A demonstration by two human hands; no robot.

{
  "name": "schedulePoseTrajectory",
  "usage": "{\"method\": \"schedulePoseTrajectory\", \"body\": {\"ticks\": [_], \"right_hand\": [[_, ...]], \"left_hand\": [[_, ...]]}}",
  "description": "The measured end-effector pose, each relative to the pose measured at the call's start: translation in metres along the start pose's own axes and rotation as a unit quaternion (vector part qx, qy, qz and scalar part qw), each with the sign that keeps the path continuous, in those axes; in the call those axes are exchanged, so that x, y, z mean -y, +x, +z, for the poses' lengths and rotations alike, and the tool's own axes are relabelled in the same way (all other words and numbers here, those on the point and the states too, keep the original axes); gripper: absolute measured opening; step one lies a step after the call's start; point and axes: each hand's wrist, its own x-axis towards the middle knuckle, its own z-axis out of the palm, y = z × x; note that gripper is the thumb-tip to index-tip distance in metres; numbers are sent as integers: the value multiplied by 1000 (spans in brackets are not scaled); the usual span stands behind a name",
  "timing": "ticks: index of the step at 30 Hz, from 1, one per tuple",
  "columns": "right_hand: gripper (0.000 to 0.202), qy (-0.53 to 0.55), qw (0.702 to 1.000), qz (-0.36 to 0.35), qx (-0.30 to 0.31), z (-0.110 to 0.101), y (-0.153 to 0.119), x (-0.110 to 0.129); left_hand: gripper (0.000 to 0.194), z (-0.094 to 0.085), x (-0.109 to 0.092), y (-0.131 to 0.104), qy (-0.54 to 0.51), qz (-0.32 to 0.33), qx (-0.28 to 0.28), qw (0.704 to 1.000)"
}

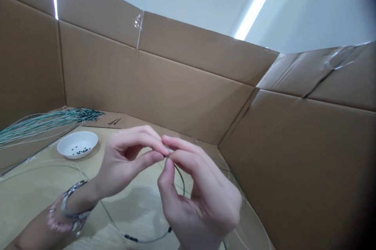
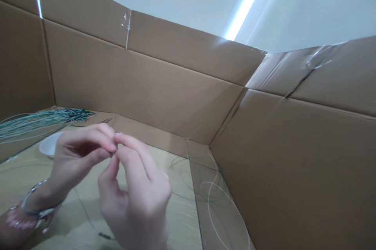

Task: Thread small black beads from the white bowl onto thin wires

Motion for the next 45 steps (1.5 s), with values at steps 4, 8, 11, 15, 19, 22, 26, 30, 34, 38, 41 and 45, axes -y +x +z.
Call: {"method": "schedulePoseTrajectory", "body": {"ticks": [4, 8, 11, 15, 19, 22, 26, 30, 34, 38, 41, 45], "right_hand": [[17, 2, 999, -3, 44, -4, 0, -1], [16, 34, 997, 0, 64, -5, 1, -5], [14, 29, 997, 19, 69, -4, 1, -7], [13, 41, 997, 46, 49, 0, 2, -10], [13, 54, 996, 56, 40, 4, 2, -13], [13, 64, 995, 53, 46, 6, 2, -15], [15, 82, 993, 53, 60, 6, 2, -16], [10, 118, 983, 107, 86, 9, 2, -18], [12, 145, 972, 146, 109, 11, 4, -20], [7, 94, 961, 200, 166, 4, 5, -28], [11, 21, 929, 220, 297, -6, 4, -37], [13, -30, 883, 216, 415, -15, 1, -43]], "left_hand": [[22, -9, -7, 4, 114, 32, 34, 992], [21, -13, -8, 7, 116, 34, 34, 992], [19, -13, -5, 7, 104, 21, 30, 994], [22, -15, -2, 7, 125, 35, 5, 992], [18, -17, -4, 7, 186, 48, 15, 981], [15, -19, -5, 7, 225, 56, 22, 972], [14, -23, -5, 8, 291, 99, 30, 951], [12, -26, -5, 10, 330, 106, 76, 935], [14, -25, -4, 11, 359, 110, 99, 922], [15, -32, 0, 13, 404, 139, 50, 903], [16, -46, 0, 15, 418, 162, -46, 892], [22, -63, -5, 13, 414, 167, -93, 890]]}}
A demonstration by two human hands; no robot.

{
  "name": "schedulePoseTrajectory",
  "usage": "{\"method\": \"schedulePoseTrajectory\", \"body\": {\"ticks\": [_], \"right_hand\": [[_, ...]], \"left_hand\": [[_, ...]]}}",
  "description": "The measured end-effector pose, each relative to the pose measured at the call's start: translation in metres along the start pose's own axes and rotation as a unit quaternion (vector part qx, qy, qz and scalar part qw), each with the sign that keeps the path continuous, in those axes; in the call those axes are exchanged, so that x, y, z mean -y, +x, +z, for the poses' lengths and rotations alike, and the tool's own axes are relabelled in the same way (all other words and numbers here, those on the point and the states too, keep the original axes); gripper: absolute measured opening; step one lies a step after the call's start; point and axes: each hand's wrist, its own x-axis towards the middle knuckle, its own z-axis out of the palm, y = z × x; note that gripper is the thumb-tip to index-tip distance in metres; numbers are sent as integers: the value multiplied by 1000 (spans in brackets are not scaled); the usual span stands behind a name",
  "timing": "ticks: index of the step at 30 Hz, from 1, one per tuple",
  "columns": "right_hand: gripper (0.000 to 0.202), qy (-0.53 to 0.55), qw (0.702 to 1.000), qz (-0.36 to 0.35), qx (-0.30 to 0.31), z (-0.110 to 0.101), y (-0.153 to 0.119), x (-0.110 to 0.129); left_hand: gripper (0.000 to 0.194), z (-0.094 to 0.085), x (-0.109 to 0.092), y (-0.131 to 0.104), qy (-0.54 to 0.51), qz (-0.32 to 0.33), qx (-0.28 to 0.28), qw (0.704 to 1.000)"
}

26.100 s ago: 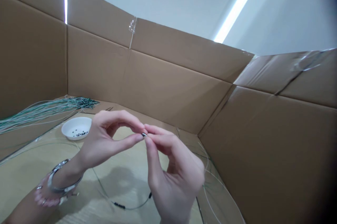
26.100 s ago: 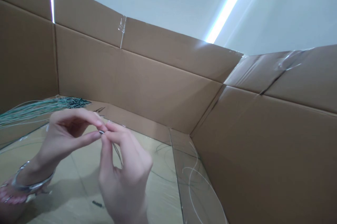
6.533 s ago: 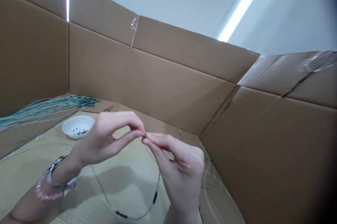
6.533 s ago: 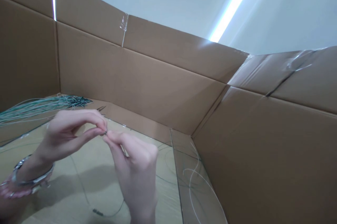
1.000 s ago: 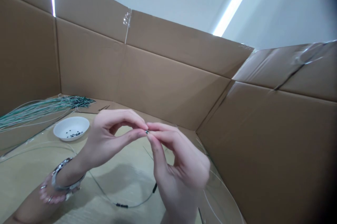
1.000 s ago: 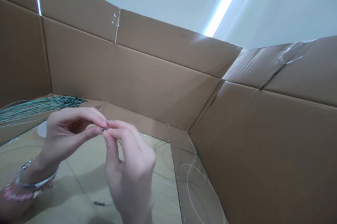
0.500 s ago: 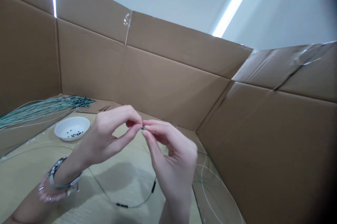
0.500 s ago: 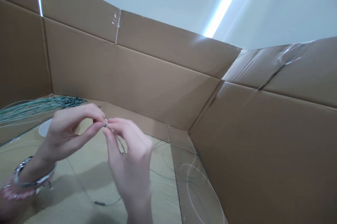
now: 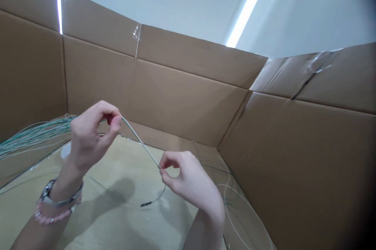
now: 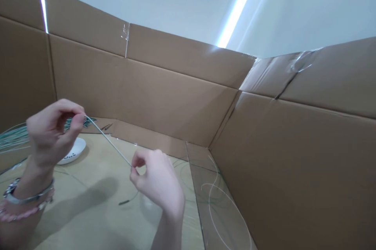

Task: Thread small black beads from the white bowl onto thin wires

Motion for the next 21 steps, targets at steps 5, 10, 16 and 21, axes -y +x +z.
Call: {"method": "schedulePoseTrajectory", "body": {"ticks": [5, 10, 16, 21], "right_hand": [[15, 84, 995, -29, 38, 1, 2, 2], [7, 223, 975, -13, -5, -3, 12, -10], [20, 373, 917, 59, -128, 17, 22, -38], [28, 447, 870, 131, -164, 65, 0, -65]], "left_hand": [[15, -7, 2, 2, -64, -24, 47, 997], [48, -3, 22, 2, -106, -92, 24, 990], [54, -19, 29, -72, 14, -204, 447, 871], [59, -35, 13, -151, 44, -209, 536, 817]]}}
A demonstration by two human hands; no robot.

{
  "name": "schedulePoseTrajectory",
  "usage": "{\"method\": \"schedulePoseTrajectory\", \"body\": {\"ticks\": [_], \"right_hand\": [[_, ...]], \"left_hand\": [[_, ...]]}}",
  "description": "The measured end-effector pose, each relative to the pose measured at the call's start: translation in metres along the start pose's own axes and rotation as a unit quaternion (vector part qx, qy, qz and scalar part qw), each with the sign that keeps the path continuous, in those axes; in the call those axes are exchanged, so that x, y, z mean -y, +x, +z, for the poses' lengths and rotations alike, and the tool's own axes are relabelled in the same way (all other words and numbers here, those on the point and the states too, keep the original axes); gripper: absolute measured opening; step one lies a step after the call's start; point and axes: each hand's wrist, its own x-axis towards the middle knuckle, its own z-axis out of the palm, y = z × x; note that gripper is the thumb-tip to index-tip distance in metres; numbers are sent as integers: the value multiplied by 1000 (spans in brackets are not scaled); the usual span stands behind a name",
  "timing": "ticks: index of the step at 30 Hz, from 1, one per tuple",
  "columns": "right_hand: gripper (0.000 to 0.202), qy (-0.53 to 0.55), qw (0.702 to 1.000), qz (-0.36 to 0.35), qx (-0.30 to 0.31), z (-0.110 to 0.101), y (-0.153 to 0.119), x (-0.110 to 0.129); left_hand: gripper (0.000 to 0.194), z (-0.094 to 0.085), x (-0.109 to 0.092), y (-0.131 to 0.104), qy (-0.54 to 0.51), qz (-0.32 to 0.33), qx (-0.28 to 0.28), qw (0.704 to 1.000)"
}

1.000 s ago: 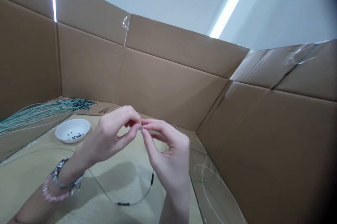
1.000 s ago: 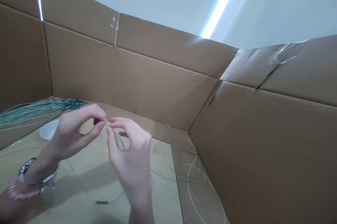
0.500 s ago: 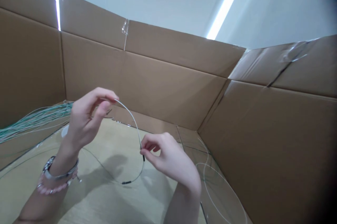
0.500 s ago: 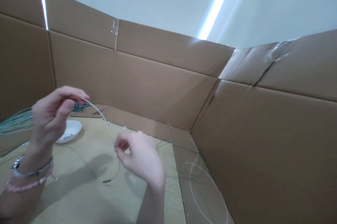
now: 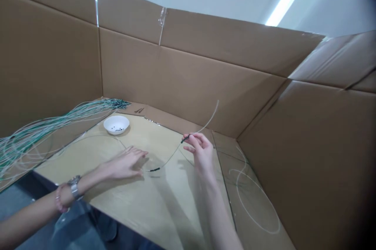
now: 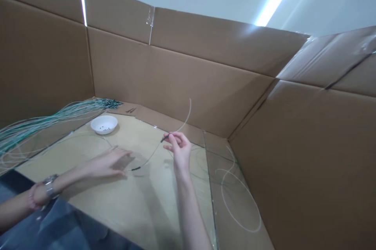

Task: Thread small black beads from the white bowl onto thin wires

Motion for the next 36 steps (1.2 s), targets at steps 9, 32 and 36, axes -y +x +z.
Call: {"method": "schedulePoseTrajectory", "body": {"ticks": [9, 32, 36], "right_hand": [[26, -56, 984, 166, -15, -36, -64, -84], [13, -295, 918, -227, 137, 84, -147, -69], [12, -302, 916, -234, 119, 72, -144, -70]], "left_hand": [[36, 16, 4, -28, -53, 23, 72, 996], [42, 2, -18, -77, -228, -99, 29, 968], [42, -3, -16, -85, -224, -114, 2, 968]]}}
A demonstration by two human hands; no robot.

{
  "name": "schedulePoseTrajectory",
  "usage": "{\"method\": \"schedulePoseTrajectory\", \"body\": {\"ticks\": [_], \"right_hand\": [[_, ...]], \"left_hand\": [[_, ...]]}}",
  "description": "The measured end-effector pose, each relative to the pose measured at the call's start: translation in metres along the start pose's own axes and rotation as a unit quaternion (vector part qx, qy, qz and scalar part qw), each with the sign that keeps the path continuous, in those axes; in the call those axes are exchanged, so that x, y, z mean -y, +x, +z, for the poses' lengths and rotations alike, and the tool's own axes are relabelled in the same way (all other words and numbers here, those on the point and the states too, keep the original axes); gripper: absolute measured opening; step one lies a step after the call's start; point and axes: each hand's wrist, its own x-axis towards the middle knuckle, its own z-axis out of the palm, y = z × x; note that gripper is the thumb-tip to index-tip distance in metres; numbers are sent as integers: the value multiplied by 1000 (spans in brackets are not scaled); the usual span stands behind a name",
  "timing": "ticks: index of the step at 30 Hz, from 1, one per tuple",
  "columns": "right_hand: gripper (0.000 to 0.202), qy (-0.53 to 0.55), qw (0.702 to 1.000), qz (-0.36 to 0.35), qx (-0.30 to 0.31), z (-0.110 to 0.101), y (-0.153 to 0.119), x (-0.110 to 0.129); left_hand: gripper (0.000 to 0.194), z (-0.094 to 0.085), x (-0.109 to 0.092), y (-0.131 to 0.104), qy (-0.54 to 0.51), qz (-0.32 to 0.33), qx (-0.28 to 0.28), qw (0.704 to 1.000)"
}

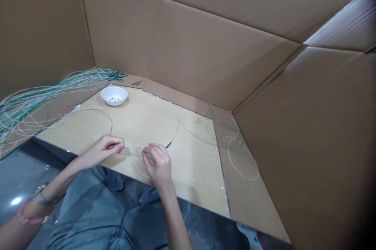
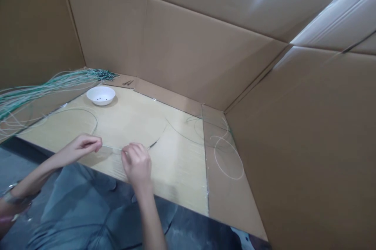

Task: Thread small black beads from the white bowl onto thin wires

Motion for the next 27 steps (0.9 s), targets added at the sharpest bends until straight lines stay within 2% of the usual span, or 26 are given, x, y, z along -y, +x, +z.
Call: {"method": "schedulePoseTrajectory", "body": {"ticks": [7, 10, 16, 20, 23, 27], "right_hand": [[12, -26, 999, 23, -21, -22, -3, -19], [12, -30, 999, 33, -19, -28, -4, -24], [10, -11, 998, 59, -15, -28, -6, -28], [7, 16, 997, 79, 2, -23, -6, -25], [5, 30, 995, 85, 38, -18, -4, -22], [9, 33, 993, 88, 73, -16, -1, -21]], "left_hand": [[40, -10, 8, -7, 40, 4, -28, 999], [39, -10, 7, -9, 75, 19, -23, 997], [40, -14, 13, -13, 131, 41, 0, 991], [37, -18, 2, -6, 167, 2, 34, 985], [33, -5, -19, 9, 158, -7, 46, 986], [33, 31, -34, 32, 110, 14, 87, 990]]}}
